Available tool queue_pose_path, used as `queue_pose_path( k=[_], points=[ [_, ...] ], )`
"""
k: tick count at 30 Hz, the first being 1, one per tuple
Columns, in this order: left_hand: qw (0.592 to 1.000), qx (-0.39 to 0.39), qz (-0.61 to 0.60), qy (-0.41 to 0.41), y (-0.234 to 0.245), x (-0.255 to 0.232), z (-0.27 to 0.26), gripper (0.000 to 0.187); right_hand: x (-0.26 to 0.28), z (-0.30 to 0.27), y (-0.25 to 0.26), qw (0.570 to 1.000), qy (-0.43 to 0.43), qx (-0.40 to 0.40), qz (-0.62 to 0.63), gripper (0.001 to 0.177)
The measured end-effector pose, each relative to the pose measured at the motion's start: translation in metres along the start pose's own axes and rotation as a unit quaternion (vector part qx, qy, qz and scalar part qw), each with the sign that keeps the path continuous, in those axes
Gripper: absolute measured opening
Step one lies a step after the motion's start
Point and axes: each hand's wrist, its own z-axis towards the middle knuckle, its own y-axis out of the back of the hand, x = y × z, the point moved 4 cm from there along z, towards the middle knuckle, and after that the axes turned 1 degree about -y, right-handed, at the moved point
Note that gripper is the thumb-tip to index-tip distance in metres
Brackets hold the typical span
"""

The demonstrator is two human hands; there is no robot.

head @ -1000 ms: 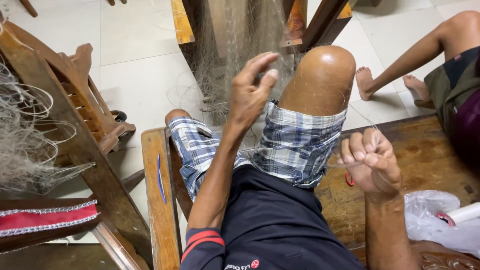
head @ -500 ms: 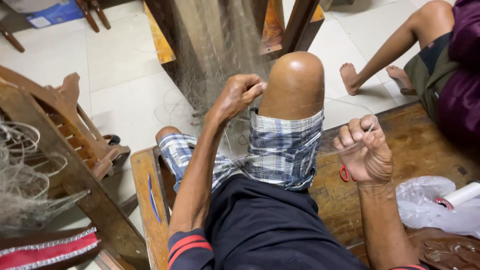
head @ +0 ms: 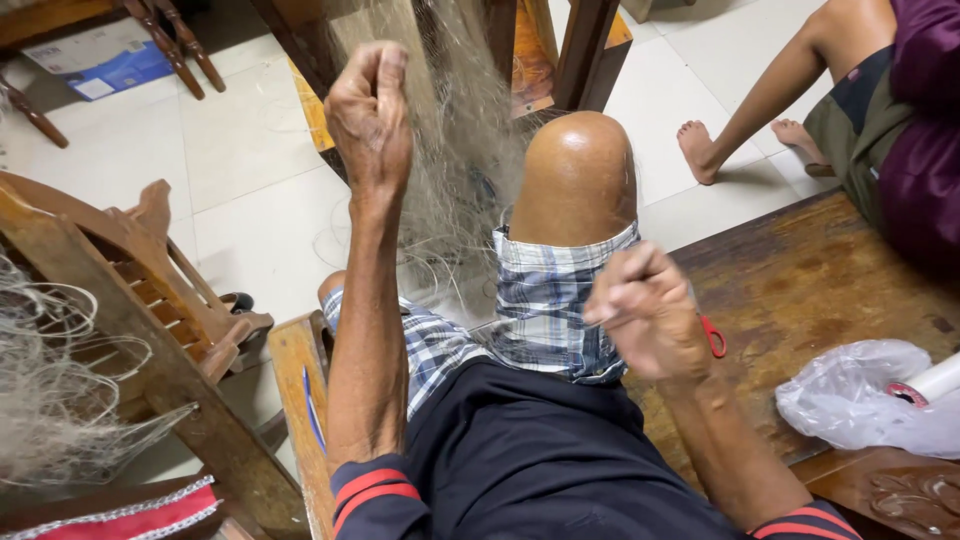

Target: Repairing a fishing net by threading a line through the mesh using a shuttle and cutting it with scissors

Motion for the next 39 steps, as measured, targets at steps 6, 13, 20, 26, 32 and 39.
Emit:
queue_pose_path(
  k=[6, 13, 20, 26, 32, 39],
  points=[
    [0.926, 0.317, -0.011, 0.203, 0.049, 0.034, -0.051, 0.052, -0.077, 0.008, -0.035, 0.989, 0.045, -0.037, -0.134, 0.020],
    [0.996, 0.077, 0.029, 0.039, 0.099, -0.083, -0.155, 0.033, -0.106, 0.033, -0.044, 0.971, 0.053, -0.081, -0.218, 0.020],
    [0.939, 0.229, -0.175, 0.188, 0.035, -0.126, -0.215, 0.051, -0.082, 0.027, -0.051, 0.956, 0.136, -0.096, -0.241, 0.023],
    [0.904, 0.074, -0.294, 0.302, 0.003, -0.089, -0.234, 0.091, -0.059, 0.027, -0.070, 0.952, 0.169, -0.080, -0.244, 0.025],
    [0.814, -0.079, -0.494, 0.296, 0.012, -0.094, -0.210, 0.035, -0.079, 0.043, -0.062, 0.994, 0.075, -0.064, -0.037, 0.021],
    [0.826, -0.087, -0.519, 0.203, 0.048, -0.112, -0.169, 0.040, -0.013, 0.053, -0.029, 0.986, 0.008, 0.038, 0.161, 0.055]
  ],
)
